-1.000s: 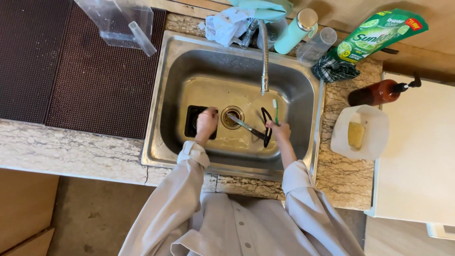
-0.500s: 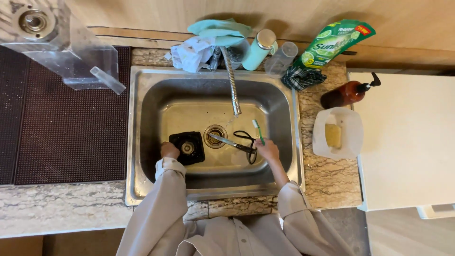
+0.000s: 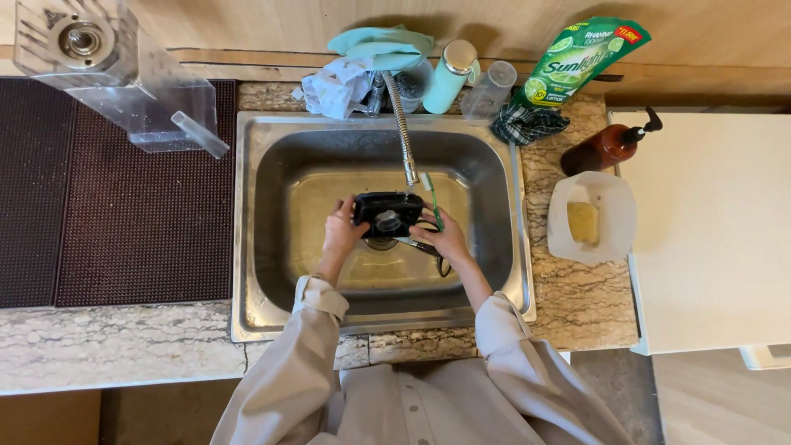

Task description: Scrubbing and rinsing blender lid components in a sink using a toothbrush for detailed cleaning.

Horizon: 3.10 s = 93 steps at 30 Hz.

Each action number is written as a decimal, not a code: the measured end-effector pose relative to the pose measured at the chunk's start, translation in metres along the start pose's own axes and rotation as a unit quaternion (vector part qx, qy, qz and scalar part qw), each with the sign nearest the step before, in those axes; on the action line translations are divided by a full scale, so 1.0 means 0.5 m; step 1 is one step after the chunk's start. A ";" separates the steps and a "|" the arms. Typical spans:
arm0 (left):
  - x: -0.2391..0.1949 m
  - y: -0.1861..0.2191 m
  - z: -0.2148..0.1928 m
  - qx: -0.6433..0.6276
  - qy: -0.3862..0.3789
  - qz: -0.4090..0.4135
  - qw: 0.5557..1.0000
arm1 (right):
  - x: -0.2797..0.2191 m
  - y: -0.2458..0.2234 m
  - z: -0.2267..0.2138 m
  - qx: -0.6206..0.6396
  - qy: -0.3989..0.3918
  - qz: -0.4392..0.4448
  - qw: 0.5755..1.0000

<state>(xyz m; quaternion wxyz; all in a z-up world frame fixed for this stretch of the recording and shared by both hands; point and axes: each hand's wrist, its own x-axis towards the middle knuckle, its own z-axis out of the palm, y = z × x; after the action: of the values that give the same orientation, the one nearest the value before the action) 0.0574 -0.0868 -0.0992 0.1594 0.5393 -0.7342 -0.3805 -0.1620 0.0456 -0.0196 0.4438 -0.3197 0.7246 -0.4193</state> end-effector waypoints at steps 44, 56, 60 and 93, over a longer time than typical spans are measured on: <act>-0.156 0.155 0.013 -0.124 0.168 0.111 0.972 | -0.148 -0.042 -0.042 -0.362 0.104 -0.177 0.909; -0.150 0.130 0.030 -0.125 0.173 0.102 0.972 | -0.140 0.003 -0.007 -0.342 0.056 -0.138 0.928; -0.168 0.120 0.043 -0.112 0.177 0.104 0.972 | -0.062 0.053 -0.051 -0.382 0.088 -0.077 0.917; -0.118 0.165 0.035 -0.107 0.147 0.073 0.981 | -0.094 0.044 -0.003 -0.296 -0.013 -0.052 0.954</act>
<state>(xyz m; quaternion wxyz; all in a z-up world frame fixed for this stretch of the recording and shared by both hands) 0.0122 -0.0153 -0.0400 0.3498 0.5139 -0.6955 -0.3603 -0.1464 0.0949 -0.0212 0.3165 -0.4795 0.7927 -0.2040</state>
